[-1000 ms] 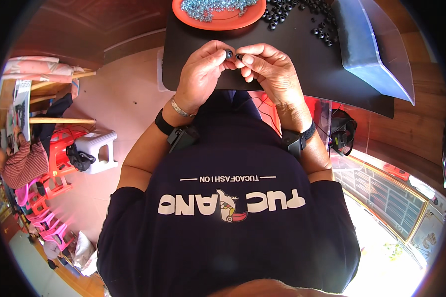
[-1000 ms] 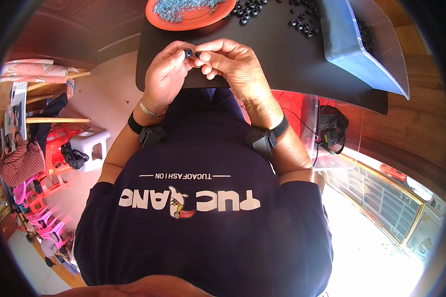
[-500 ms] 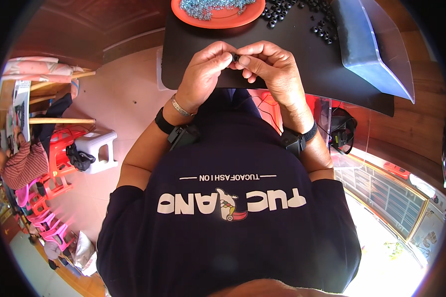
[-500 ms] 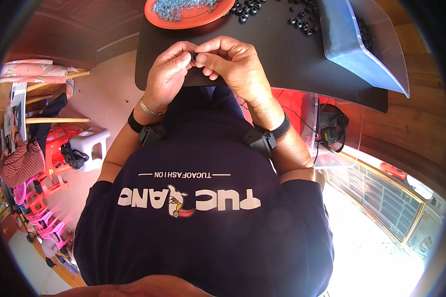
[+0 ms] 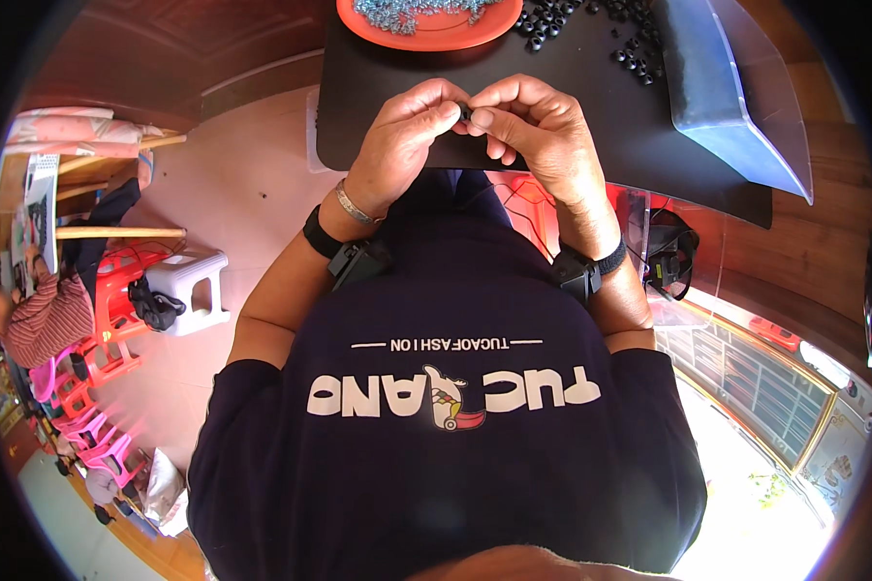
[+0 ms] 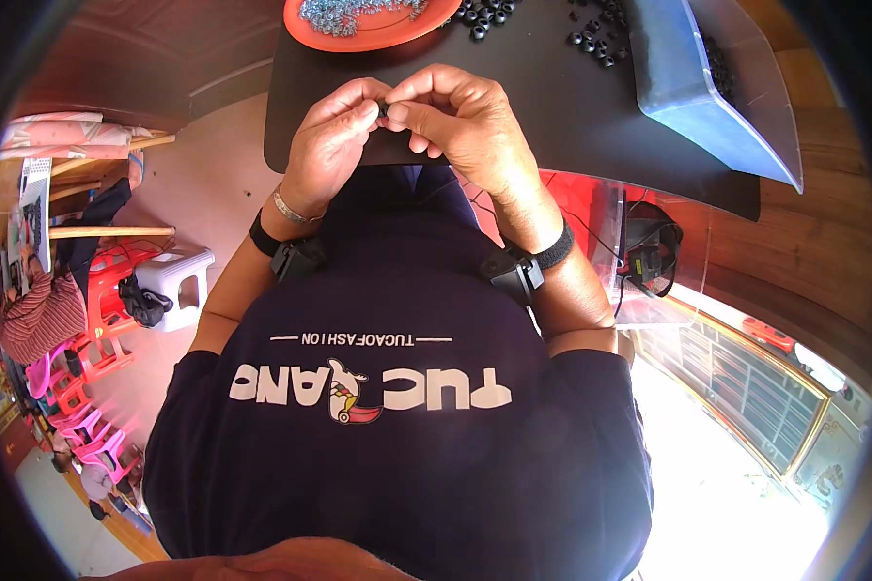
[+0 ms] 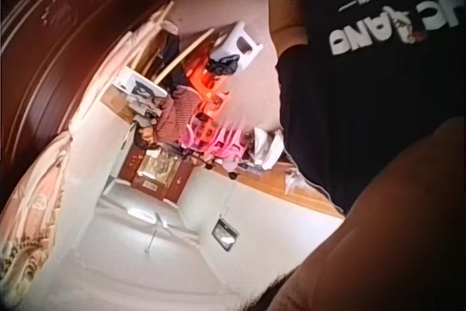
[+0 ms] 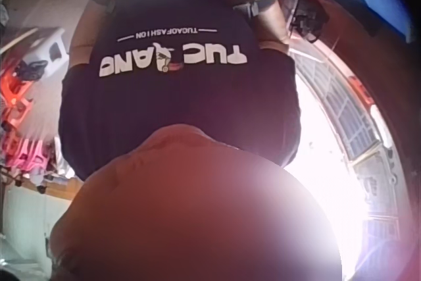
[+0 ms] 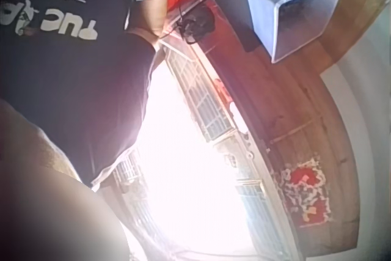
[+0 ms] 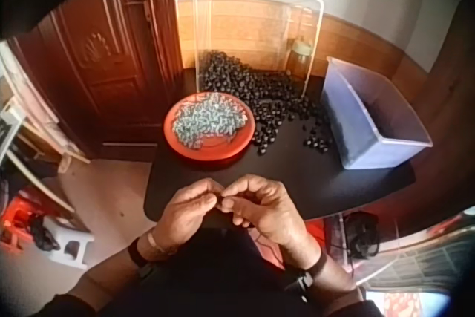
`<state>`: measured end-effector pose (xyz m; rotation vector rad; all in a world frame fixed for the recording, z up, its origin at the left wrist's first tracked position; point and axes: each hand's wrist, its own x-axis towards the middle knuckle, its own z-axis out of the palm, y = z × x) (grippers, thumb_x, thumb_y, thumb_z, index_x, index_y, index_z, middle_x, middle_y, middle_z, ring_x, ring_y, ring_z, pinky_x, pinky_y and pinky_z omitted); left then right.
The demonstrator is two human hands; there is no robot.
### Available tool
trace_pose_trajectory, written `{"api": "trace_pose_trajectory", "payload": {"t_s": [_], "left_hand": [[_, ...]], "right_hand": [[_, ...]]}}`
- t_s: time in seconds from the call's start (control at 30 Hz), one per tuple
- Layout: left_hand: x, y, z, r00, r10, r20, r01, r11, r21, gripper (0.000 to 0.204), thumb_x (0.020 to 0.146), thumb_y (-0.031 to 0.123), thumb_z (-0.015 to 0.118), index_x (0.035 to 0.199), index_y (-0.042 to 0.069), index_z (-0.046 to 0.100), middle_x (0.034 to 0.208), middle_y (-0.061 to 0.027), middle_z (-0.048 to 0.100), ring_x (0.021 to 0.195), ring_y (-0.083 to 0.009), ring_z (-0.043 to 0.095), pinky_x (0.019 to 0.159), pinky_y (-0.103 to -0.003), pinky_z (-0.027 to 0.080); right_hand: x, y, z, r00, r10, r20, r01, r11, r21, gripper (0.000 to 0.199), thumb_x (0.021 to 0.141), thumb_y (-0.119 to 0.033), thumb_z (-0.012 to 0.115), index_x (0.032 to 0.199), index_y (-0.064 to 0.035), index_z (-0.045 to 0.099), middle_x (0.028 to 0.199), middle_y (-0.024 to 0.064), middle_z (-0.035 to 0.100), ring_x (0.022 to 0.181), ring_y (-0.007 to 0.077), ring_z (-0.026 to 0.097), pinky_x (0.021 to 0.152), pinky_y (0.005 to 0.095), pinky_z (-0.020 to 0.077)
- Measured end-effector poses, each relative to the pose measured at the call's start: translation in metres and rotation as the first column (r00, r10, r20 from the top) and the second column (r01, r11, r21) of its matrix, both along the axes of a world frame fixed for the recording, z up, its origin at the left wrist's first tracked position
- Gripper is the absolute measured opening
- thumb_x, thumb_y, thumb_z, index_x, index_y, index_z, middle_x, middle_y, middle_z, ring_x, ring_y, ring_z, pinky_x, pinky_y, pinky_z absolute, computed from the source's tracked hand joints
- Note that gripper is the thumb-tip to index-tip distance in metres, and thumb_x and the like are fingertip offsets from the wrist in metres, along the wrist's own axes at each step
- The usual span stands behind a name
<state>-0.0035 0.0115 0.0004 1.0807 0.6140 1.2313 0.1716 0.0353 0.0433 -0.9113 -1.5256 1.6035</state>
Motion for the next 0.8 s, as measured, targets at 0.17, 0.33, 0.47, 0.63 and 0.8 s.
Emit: {"api": "trace_pose_trajectory", "payload": {"t_s": [0.17, 0.33, 0.47, 0.63, 0.8], "left_hand": [[0.0003, -0.0001, -0.0002, 1.000, 0.005, -0.006, -0.005, 1.000, -0.014, 0.026, 0.095, 0.019, 0.047, 0.104, -0.003, 0.056, 0.093, -0.0038, 0.058, 0.088, -0.0103, 0.051, 0.083, -0.026, 0.041], [-0.0018, 0.0014, -0.0017, 0.998, -0.045, 0.051, 0.046, 0.999, -0.011, 0.025, 0.096, 0.021, 0.046, 0.104, -0.001, 0.055, 0.093, -0.0040, 0.058, 0.088, -0.0115, 0.053, 0.083, -0.026, 0.042], [-0.0011, 0.0017, -0.0030, 0.996, -0.025, 0.091, 0.027, 0.999, -0.020, 0.025, 0.096, 0.021, 0.046, 0.103, -0.001, 0.055, 0.092, -0.0046, 0.058, 0.088, -0.0123, 0.054, 0.082, -0.027, 0.042], [0.0003, -0.0002, -0.0008, 0.999, 0.031, 0.025, -0.031, 0.999, -0.005, 0.024, 0.095, 0.020, 0.046, 0.102, -0.002, 0.055, 0.091, -0.0051, 0.058, 0.088, -0.0121, 0.053, 0.083, -0.027, 0.042], [-0.0002, -0.0024, -0.0029, 0.993, 0.104, -0.052, -0.100, 0.993, 0.065, 0.029, 0.094, 0.022, 0.049, 0.108, -0.004, 0.053, 0.096, -0.0062, 0.056, 0.092, -0.0133, 0.052, 0.086, -0.028, 0.040]], "right_hand": [[-0.0006, 0.0007, 0.0042, 0.997, 0.073, -0.026, -0.074, 0.996, -0.039, 0.016, 0.087, -0.011, 0.064, 0.102, -0.0058, 0.068, 0.075, -0.0007, 0.065, 0.057, 0.0016, 0.049, 0.049, 0.0159, 0.0384], [0.0009, 0.0016, -0.0004, 0.997, 0.071, -0.006, -0.071, 0.996, -0.044, 0.018, 0.088, -0.012, 0.063, 0.104, -0.0063, 0.068, 0.076, -0.0003, 0.065, 0.057, 0.0014, 0.048, 0.048, 0.0153, 0.0372], [-0.0035, -0.0017, -0.0018, 0.999, 0.008, -0.045, -0.009, 1.000, -0.018, 0.015, 0.089, -0.008, 0.060, 0.102, -0.0052, 0.066, 0.076, 0.0010, 0.065, 0.058, 0.0020, 0.050, 0.049, 0.0159, 0.0371], [-0.0056, 0.0021, -0.0053, 0.995, -0.028, -0.100, 0.021, 0.997, -0.069, 0.016, 0.088, -0.011, 0.063, 0.101, -0.0009, 0.061, 0.078, 0.0054, 0.067, 0.058, 0.0041, 0.054, 0.049, 0.0170, 0.0421], [-0.0072, -0.0013, -0.0013, 0.992, -0.067, -0.110, 0.050, 0.988, -0.147, 0.025, 0.089, -0.010, 0.061, 0.109, 0.0022, 0.054, 0.081, 0.0089, 0.066, 0.061, 0.0083, 0.058, 0.053, 0.0204, 0.0469]]}}
